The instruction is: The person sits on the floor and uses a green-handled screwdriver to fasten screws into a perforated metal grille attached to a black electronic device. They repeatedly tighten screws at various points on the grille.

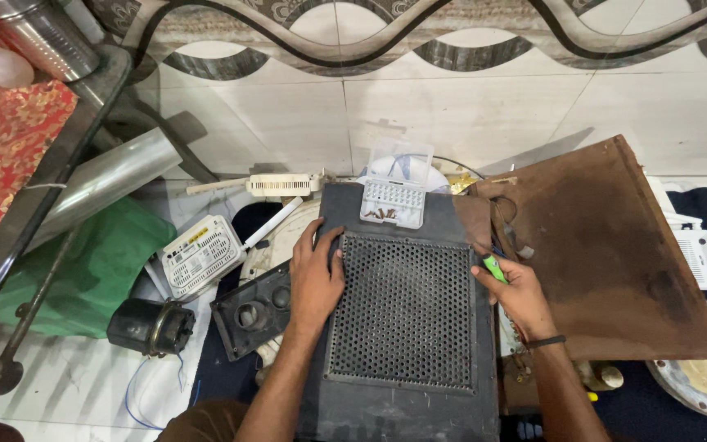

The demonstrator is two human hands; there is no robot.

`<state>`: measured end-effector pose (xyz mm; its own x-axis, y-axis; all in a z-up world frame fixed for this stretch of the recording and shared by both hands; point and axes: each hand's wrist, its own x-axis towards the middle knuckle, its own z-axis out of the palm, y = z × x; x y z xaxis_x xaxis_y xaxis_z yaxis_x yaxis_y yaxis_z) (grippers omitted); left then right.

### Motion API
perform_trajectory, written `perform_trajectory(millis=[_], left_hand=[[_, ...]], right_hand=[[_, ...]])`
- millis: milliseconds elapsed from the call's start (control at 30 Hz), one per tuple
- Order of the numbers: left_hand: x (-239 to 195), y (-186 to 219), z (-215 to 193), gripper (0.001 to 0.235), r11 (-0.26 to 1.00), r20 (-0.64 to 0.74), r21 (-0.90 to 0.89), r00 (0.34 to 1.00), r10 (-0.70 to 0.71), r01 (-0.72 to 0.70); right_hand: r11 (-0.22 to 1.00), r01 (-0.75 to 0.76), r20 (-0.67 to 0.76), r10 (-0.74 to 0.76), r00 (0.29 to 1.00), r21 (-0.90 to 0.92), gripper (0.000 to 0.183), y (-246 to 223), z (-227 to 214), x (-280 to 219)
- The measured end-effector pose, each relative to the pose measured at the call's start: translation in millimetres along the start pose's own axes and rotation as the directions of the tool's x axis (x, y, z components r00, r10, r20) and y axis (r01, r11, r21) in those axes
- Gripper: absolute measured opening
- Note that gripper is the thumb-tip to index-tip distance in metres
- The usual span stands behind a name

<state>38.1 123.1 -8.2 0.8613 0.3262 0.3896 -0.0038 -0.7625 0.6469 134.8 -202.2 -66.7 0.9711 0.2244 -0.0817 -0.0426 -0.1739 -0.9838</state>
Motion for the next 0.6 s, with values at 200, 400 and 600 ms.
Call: perform_trajectory(millis=[200, 400, 600], left_hand=[[1.4, -0.7, 0.7, 0.038, 1.0, -0.011, 0.008, 0.999, 0.03, -0.03], [2.5, 3.5, 0.0, 0.039, 0.999, -0.013, 0.048, 1.0, 0.02, -0.019], [0.8, 5.0, 0.1, 0.039, 0.997, -0.047, 0.063, 0.997, 0.055, -0.052]], right_hand=[[0.997, -0.072, -0.025, 0.072, 0.997, -0.027, 0.047, -9.0, 0.5, -3.5], [0.998, -0.024, -0.032, 0.023, 0.999, -0.052, 0.046, -6.8, 3.1, -4.3], [0.998, -0.002, -0.039, 0.0, 0.999, -0.064, 0.046, -1.1, 0.9, -3.0]])
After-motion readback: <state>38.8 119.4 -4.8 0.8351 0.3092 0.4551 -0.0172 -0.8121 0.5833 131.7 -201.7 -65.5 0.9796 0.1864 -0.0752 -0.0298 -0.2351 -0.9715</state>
